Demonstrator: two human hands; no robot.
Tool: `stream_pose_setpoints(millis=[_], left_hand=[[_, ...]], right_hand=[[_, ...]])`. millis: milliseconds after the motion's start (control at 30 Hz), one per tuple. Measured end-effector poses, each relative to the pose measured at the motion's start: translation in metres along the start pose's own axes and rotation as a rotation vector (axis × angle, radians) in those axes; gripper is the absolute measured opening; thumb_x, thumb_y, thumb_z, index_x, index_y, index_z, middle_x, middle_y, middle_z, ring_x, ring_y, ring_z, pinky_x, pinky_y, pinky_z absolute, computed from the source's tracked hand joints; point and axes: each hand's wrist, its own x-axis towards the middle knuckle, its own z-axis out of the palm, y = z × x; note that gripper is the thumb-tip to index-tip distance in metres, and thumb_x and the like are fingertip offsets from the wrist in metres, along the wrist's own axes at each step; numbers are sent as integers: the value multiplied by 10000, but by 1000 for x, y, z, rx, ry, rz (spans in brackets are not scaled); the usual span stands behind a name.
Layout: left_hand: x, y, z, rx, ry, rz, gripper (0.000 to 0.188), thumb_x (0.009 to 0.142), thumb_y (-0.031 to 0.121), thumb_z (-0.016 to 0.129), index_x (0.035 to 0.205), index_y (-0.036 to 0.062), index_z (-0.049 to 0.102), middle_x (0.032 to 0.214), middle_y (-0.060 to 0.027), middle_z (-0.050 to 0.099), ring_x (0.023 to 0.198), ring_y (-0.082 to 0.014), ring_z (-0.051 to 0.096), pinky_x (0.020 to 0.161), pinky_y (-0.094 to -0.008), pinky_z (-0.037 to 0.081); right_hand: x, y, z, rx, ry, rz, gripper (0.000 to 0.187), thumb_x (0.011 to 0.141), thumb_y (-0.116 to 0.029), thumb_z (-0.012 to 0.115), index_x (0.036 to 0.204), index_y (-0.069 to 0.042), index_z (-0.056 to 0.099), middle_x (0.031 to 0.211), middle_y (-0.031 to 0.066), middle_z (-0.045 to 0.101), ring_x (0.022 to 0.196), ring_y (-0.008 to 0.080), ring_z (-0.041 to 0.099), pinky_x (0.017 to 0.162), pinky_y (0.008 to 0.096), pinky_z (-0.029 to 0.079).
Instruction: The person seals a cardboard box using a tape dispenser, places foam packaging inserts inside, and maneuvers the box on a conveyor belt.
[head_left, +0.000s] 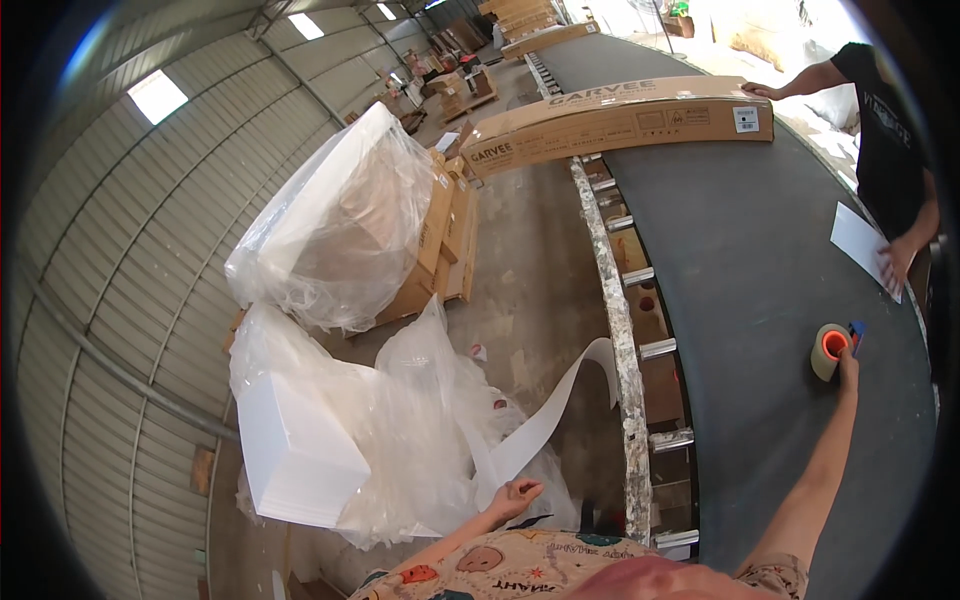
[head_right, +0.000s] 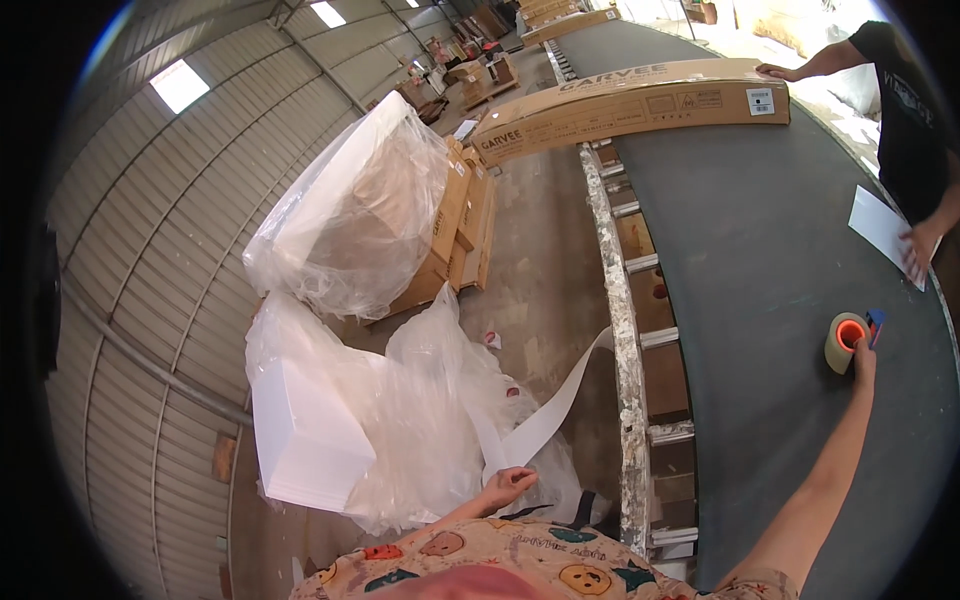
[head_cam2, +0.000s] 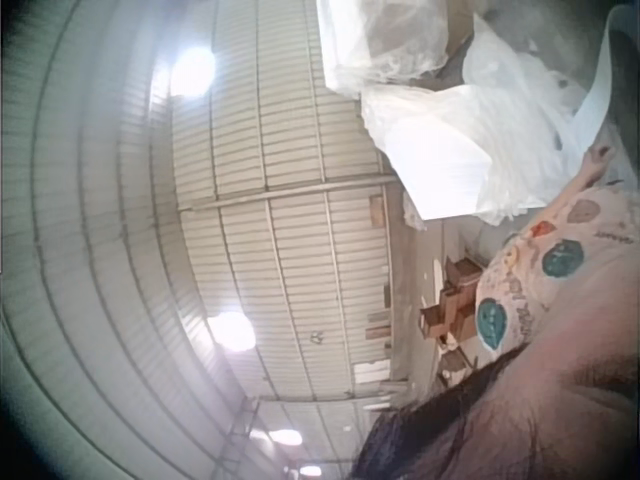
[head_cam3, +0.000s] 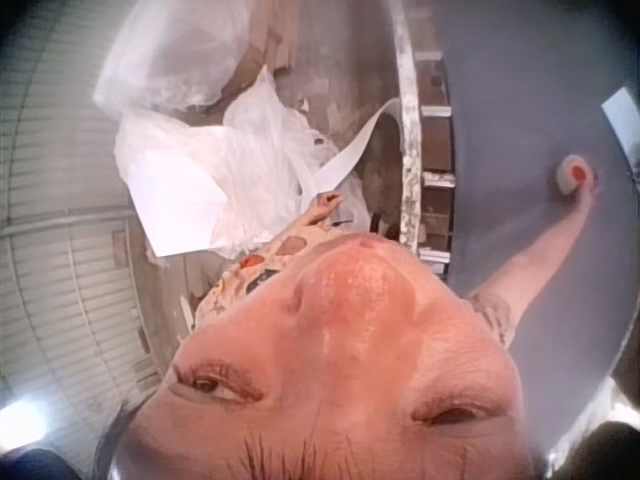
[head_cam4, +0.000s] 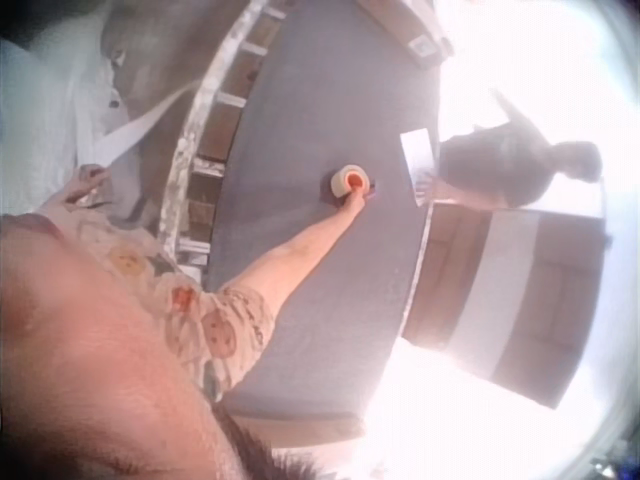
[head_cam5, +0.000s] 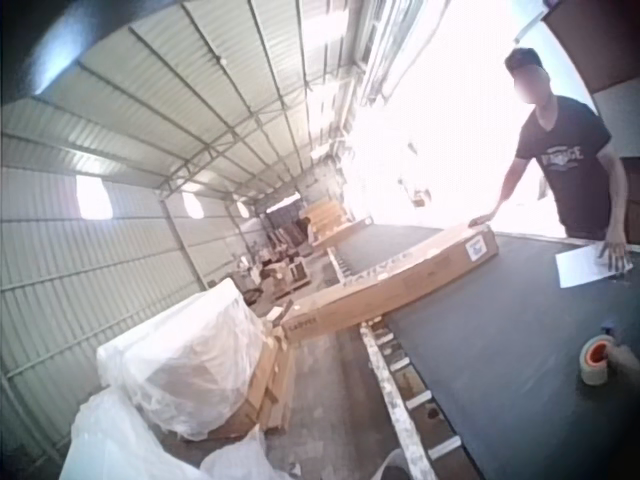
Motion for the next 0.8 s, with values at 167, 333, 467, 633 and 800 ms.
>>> stream_pose_setpoints(millis=[167,333,467,633,800], left_hand=[[-5,-2,-1,39,-14,-21,375,863,359,633,1041,30,659,910,-81,682,848,-148,624,767,-280,485],[1,-4,-2,130,-15,31,372,858,359,636,1049,40,659,948,-109,687,874,-182,642,778,-297,492],[7,-6,0,174,-8,40,369,855,366,637,1056,57,664,960,-114,690,876,-201,649,780,-304,494],[10,-14,2,153,-26,36,374,857,364,638,1059,49,663,949,-119,690,870,-196,652,772,-303,499],[9,-17,5,178,-40,25,371,857,363,641,1052,48,666,947,-116,691,863,-195,652,778,-305,501]], right_hand=[[-6,10,5,-372,234,33,456,762,-423,528,967,-33,648,1026,144,621,1006,281,554,889,380,402],[-14,10,12,30,-10,-62,463,761,-411,548,907,18,639,871,123,615,835,220,577,732,350,438],[-22,-6,22,-42,35,-57,461,759,-372,572,894,65,629,811,113,606,738,203,579,650,340,443],[-22,-7,33,100,33,-106,498,762,-365,581,946,96,622,818,121,609,729,193,582,641,325,449],[-14,-12,36,-74,115,-105,500,773,-375,565,952,90,603,773,105,587,635,188,558,514,350,416]])
